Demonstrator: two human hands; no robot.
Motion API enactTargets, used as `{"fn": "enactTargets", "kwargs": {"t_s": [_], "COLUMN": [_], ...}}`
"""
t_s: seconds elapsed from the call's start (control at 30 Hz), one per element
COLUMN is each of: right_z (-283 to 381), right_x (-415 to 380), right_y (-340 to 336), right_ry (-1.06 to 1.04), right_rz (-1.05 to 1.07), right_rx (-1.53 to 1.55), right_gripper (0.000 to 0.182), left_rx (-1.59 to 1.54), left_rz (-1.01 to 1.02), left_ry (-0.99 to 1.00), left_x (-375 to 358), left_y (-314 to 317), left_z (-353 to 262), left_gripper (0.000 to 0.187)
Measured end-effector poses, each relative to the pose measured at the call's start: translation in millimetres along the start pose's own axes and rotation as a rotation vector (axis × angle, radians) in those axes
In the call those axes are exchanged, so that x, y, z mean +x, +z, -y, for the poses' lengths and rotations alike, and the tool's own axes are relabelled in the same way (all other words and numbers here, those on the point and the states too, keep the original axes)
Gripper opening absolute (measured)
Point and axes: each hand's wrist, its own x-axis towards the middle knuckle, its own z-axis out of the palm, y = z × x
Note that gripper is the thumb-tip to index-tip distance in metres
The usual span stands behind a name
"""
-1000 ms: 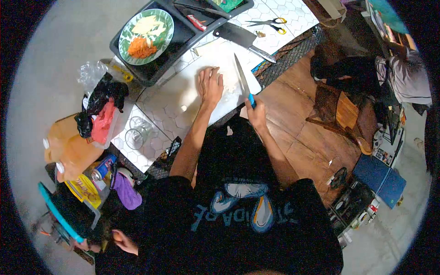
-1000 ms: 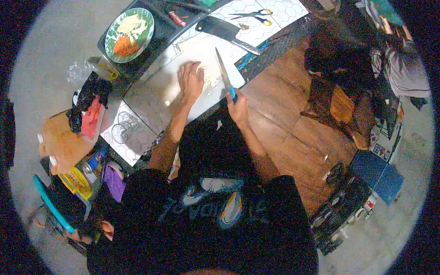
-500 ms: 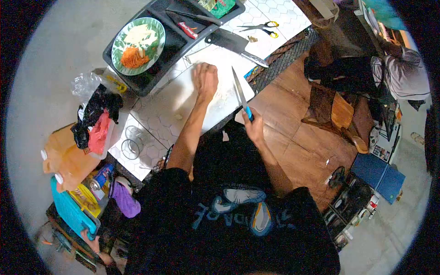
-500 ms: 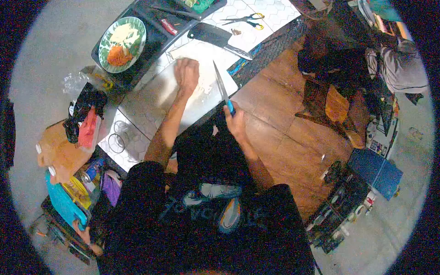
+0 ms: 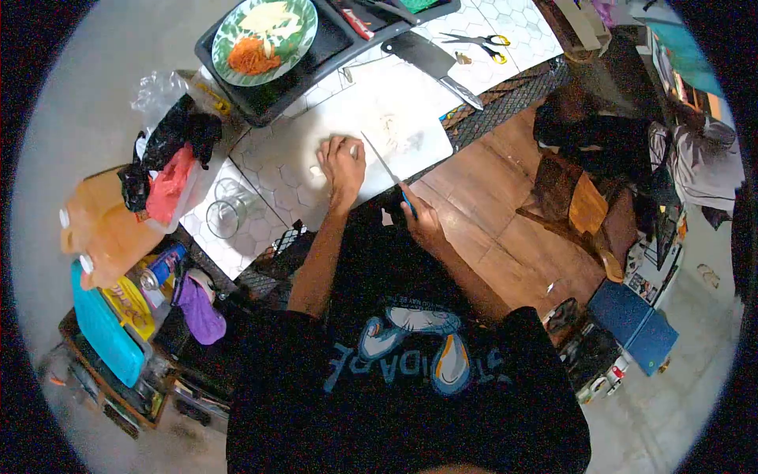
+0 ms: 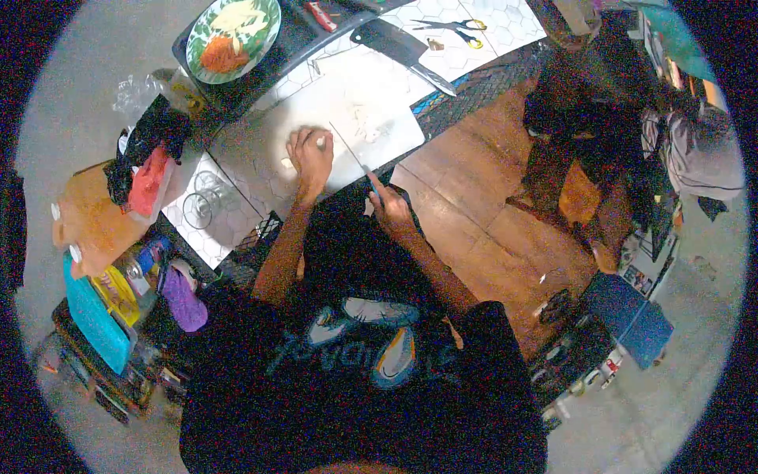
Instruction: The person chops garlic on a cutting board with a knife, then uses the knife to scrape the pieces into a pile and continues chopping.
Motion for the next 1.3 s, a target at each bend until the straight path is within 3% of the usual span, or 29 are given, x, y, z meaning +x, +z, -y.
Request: {"fn": "enactTargets", "kwargs": {"t_s": [0.13, 0.2, 0.33, 0.43, 0.5, 0.7, 0.83, 0.9, 1.2, 1.3], "right_z": [-2.9, -7.3, -5.9, 8.1, 14.8, 8.9, 16.3, 15.5, 23.7, 20.9], "right_x": [-3.6, -4.5, -1.3, 9.3, 14.9, 10.0, 9.5, 13.8, 29.1, 25.6], "right_y": [1.1, 4.6, 8.1, 5.8, 2.4, 5.1, -0.5, 1.3, 3.0, 1.9], "right_ry": [-0.016, -0.140, -0.118, -0.041, 0.141, -0.056, -0.047, 0.094, -0.164, -0.044], "right_rz": [-0.009, -0.108, -0.069, -0.039, 0.082, -0.056, 0.003, 0.129, -0.054, 0.084], "right_rx": [0.021, -0.043, -0.057, -0.110, -0.083, -0.069, -0.064, -0.169, -0.007, -0.111], "right_gripper": [0.045, 0.045, 0.045, 0.045, 0.043, 0.043, 0.043, 0.043, 0.040, 0.041], "left_rx": [-0.002, -0.002, 0.021, 0.027, 0.014, 0.029, 0.037, 0.051, 0.059, 0.046], "left_rz": [0.004, 0.009, -0.001, -0.009, -0.010, -0.064, -0.055, -0.049, -0.189, -0.118], "left_ry": [-0.007, -0.011, -0.028, -0.029, -0.034, -0.077, -0.089, -0.092, -0.181, -0.173], "left_x": [0.6, -0.2, -0.3, -1.1, -2.2, -4.2, -3.6, -3.8, 1.6, 2.8], "left_y": [2.5, 1.8, 2.3, 2.1, 2.6, 2.9, 1.9, 1.7, -6.7, -9.4], "left_z": [2.4, 2.9, 0.3, 0.6, 2.0, 4.8, 1.9, 2.2, 4.0, 9.9], "left_gripper": [0.006, 0.006, 0.005, 0.006, 0.005, 0.004, 0.003, 0.003, 0.006, 0.008]}}
